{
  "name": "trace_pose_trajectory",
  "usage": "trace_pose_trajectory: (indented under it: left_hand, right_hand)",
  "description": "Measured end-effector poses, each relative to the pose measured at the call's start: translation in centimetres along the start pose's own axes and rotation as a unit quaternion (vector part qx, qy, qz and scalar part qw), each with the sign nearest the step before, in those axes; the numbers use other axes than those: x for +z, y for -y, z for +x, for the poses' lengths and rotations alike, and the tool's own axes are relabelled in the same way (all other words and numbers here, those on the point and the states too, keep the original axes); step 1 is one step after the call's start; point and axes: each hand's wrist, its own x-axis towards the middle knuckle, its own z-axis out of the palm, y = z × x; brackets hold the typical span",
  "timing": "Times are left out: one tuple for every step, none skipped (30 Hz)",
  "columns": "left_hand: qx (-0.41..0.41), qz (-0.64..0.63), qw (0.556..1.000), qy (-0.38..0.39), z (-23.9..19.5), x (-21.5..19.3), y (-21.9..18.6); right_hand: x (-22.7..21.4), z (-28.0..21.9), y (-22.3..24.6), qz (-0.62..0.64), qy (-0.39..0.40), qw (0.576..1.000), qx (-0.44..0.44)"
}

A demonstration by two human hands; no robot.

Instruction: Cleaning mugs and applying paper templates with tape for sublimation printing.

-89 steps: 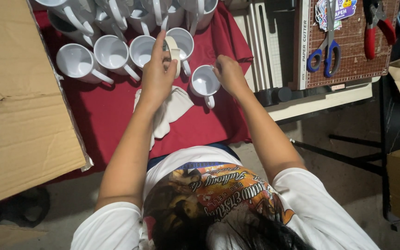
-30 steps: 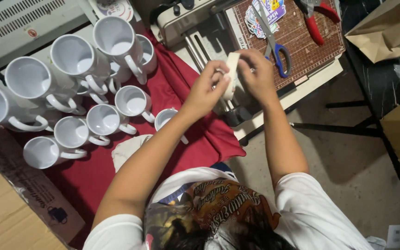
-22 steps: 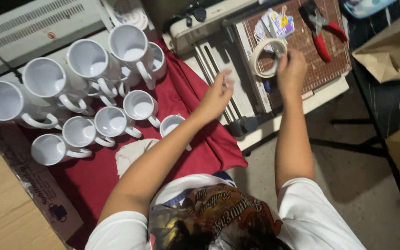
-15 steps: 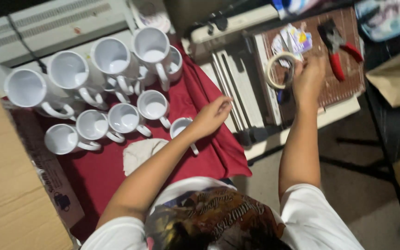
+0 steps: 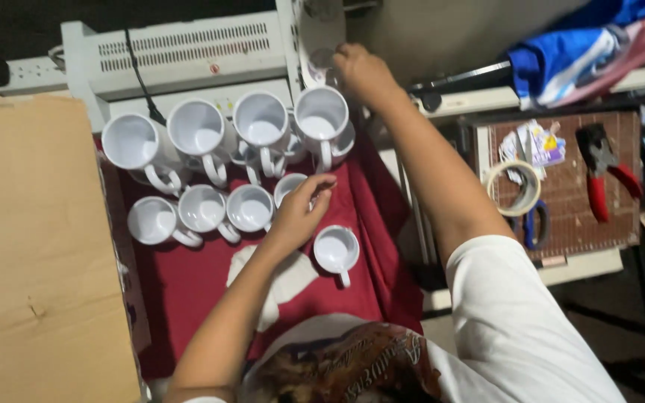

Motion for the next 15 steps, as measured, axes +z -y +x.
trace_pose_trajectory:
  left_hand:
    - [0.001,0.001,1.0,-0.003,0.6,-0.6,-0.6]
    - [0.018,0.019,0.999,-0.021,1.2,-1.2,-1.2]
    - [0.033,0.037,0.998,-0.038,1.6,-1.7,-1.8]
    - [0.033,0.038,0.998,-0.04,2.6,-2.3,-2.3]
    - [0.022,0.039,0.998,-0.045,3.6,-2.8,-2.9]
    - [0.011,0.04,0.998,-0.049,4.6,-3.3,-3.4]
    - [0.01,0.039,0.998,-0.049,5.7,-3.8,-3.6]
    - [0.05,0.062,0.994,-0.07,6.8,-4.2,-3.8]
    - [0.089,0.086,0.988,-0.089,7.8,-4.6,-4.0]
    - [0.088,0.085,0.988,-0.089,8.8,-4.9,-4.2]
    - [0.068,0.079,0.99,-0.094,9.7,-5.1,-4.3]
    - [0.047,0.072,0.991,-0.098,10.6,-5.2,-4.4]
    - [0.043,0.071,0.992,-0.097,11.5,-5.3,-3.5]
    - [0.095,0.098,0.985,-0.108,12.4,-5.5,-2.6]
    - [0.148,0.125,0.974,-0.118,13.2,-5.5,-1.8]
  right_hand:
    - [0.3,0.7,0.4,0.0,-0.001,1.0,-0.003]
    - [0.7,1.4,0.7,-0.001,0.033,0.999,0.019]
    - [1.1,1.9,1.1,-0.002,0.068,0.997,0.042]
    - [1.5,2.2,1.1,-0.001,0.068,0.997,0.04]
    - [1.7,2.4,1.1,0.001,0.036,0.999,0.008]
    - [2.0,2.5,1.1,0.004,0.004,1.0,-0.023]
    - [2.3,2.4,1.0,0.004,0.006,1.0,-0.023]
    - [2.6,2.2,0.9,-0.018,0.067,0.998,0.008]
    - [2.9,2.1,0.8,-0.039,0.128,0.99,0.039]
    - [2.7,2.2,0.7,-0.039,0.129,0.99,0.039]
    - [2.4,2.2,0.6,-0.024,0.14,0.989,0.045]
    - [2.1,2.2,0.5,-0.008,0.152,0.987,0.052]
    - [2.0,2.1,0.4,-0.006,0.155,0.987,0.052]
    - [1.9,1.9,0.4,0.012,0.154,0.988,0.026]
    - [1.6,1.8,0.3,0.03,0.153,0.988,0.0]
